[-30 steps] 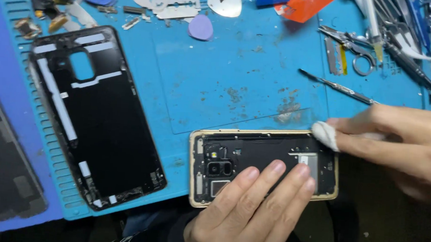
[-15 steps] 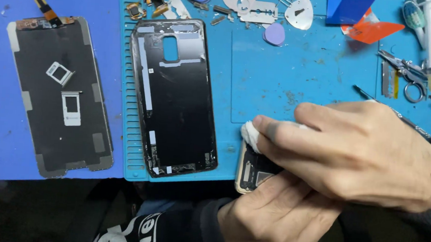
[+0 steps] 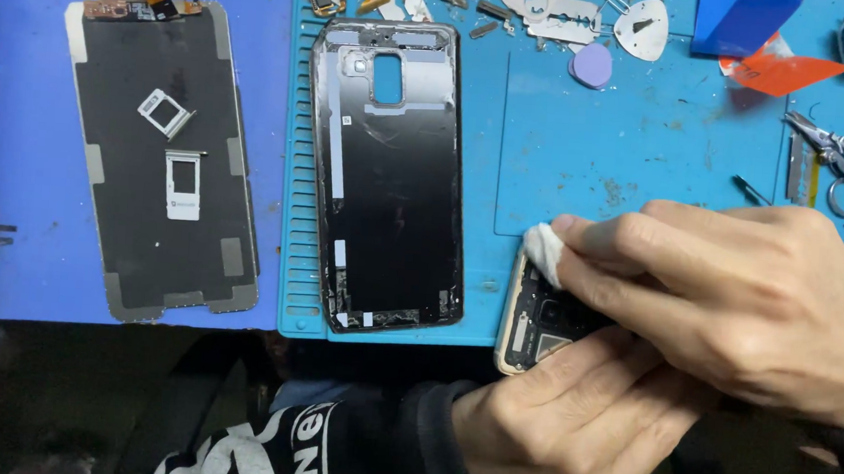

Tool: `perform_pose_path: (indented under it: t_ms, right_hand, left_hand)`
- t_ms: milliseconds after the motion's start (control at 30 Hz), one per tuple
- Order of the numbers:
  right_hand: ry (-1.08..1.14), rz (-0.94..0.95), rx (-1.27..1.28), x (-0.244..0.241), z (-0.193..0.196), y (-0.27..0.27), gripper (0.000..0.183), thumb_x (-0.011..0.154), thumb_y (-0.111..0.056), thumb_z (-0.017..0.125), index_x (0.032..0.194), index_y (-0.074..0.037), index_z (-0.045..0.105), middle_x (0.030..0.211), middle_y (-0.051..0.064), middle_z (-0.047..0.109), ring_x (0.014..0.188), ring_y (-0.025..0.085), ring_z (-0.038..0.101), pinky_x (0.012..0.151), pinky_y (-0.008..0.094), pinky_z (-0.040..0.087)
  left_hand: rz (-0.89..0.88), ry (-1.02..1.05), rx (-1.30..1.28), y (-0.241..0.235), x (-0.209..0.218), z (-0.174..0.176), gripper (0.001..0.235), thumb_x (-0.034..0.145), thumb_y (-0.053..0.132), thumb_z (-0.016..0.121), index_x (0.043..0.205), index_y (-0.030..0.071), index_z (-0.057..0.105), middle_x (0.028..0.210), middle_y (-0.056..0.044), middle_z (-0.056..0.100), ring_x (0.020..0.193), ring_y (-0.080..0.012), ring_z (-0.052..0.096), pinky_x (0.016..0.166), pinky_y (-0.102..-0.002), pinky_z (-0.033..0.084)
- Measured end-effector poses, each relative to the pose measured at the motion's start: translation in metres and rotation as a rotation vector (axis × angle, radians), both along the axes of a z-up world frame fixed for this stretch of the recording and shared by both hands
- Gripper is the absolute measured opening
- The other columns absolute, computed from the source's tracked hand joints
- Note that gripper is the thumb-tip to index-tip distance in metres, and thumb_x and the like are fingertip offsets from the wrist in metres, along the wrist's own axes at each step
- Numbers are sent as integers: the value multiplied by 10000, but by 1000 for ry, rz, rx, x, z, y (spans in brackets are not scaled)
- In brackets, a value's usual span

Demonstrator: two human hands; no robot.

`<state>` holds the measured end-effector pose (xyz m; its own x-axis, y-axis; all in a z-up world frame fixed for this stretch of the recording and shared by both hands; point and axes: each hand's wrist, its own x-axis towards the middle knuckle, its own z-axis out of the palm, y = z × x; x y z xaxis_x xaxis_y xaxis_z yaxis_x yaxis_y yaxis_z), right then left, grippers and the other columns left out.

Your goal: Cleaning and scraping adhesive residue from a smartphone chassis using a cloth, cleaning agent, and a small spatula tool.

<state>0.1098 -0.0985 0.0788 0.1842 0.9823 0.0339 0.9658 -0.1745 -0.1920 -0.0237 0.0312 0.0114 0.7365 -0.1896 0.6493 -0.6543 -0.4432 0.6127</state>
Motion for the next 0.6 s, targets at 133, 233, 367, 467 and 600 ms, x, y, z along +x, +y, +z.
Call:
perform_pose_path:
  t_ms: [133,233,367,467,600]
  right_hand:
    - [-150,149,40,1,-3,2,288,860,-84,670,1132,-32,752,1203,73,692,609,136,529,400,282,419]
    - [-111,91,20,-5,-3,-2,374,812,-59,655,1176,-21,727,1194,79,690,569,147,514,400,291,433]
    - [-226,-38,-45,-16,-1,-7,361,842,-64,663,1194,-16,727,1049,62,660,658,151,611,423,274,469]
    - [-194,-137,-79,-16,12,-15,336,835,-66,681,1162,-23,745,1028,46,677,649,135,636,457,292,490]
    - [-135,-217,-78,-6,37,23,344,828,-30,685,1165,15,734,1103,98,666,739,185,639,569,343,526]
  left_hand:
    - [27,-1,-3,-7,-1,-5,229,1055,-87,678,1269,-157,721,1202,-285,741,1041,-393,744,960,-403,591]
    - [34,31,-47,-6,0,-3,207,1040,-106,665,1230,-151,737,1175,-294,749,1025,-413,757,964,-422,599]
    - [75,-65,84,-4,0,-5,212,1027,-69,712,1229,-120,754,1231,-266,750,1129,-389,786,1064,-406,618]
    - [76,-67,134,-5,-4,-6,253,1041,23,680,1257,-85,755,1280,-215,758,1206,-325,776,1120,-369,580]
    - [160,-97,225,-9,-7,-13,238,1066,117,694,1252,29,813,1315,-69,789,1235,-173,774,1122,-279,513]
